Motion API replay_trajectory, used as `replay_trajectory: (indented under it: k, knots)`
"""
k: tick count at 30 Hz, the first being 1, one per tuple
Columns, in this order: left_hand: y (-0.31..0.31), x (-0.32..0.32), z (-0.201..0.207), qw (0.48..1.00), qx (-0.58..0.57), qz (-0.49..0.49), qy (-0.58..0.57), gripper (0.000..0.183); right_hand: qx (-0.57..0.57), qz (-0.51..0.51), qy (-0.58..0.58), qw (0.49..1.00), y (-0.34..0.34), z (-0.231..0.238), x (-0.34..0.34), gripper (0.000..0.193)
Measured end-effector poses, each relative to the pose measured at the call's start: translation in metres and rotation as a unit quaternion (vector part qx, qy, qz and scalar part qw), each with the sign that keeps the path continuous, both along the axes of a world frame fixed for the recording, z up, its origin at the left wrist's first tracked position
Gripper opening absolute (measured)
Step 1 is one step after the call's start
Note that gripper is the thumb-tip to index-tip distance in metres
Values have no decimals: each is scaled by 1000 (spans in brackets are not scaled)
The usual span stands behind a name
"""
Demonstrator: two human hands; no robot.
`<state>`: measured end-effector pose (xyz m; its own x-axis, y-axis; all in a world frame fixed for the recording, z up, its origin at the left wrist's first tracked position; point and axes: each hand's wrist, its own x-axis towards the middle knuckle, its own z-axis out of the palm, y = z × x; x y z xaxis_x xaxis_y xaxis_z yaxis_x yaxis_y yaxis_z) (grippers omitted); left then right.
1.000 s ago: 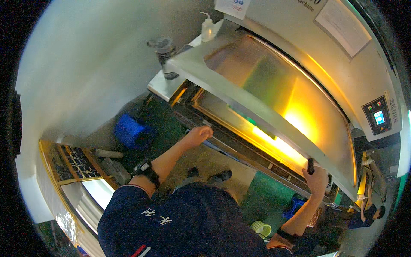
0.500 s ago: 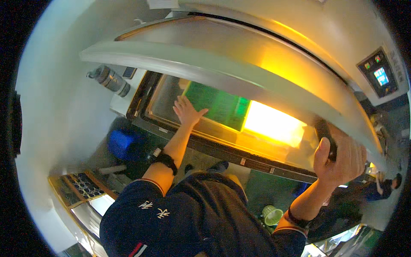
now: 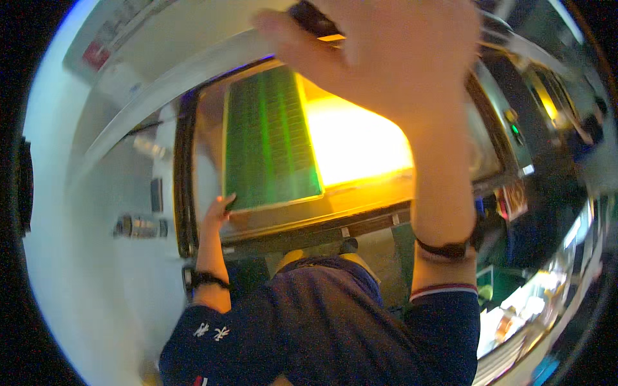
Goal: Repeatedly loading and unloading PCB panels into an LED exposure machine for circuit patterning.
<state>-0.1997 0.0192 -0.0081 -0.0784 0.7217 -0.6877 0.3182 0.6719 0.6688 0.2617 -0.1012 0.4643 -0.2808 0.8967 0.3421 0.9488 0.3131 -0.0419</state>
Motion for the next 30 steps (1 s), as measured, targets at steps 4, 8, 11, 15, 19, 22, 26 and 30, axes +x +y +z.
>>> replay_trajectory:
  k: [4, 8, 11, 15, 19, 22, 26, 30]
  knots:
    - [-41, 45, 2, 976, 99, 5, -192, 62, 466, -57, 12, 883, 20, -84, -16, 39]
    - [-70, 76, 43, 974, 163, -90, -127, 49, 290, -152, 306, 894, -24, -229, -23, 55]
    - [-84, 51, 88, 944, 198, -203, -165, 39, 60, -365, 400, 838, -115, -367, -41, 68]
    - [-83, -4, 94, 897, 97, -344, -259, 38, -87, -366, 797, 472, -222, -414, -126, 56]
    - [-101, -21, 83, 796, 52, -511, -320, 38, -53, -373, 878, 296, -281, -409, -209, 43]
    - [-145, 12, 73, 720, 59, -612, -322, 38, 143, -527, 730, 411, -373, -438, -260, 31]
    - [-220, 32, 43, 749, 40, -612, -252, 29, 260, -616, 627, 400, -474, -439, -338, 25]
    - [-294, 48, 10, 667, -118, -616, -402, 23, 360, -697, 539, 308, -566, -427, -426, 28]
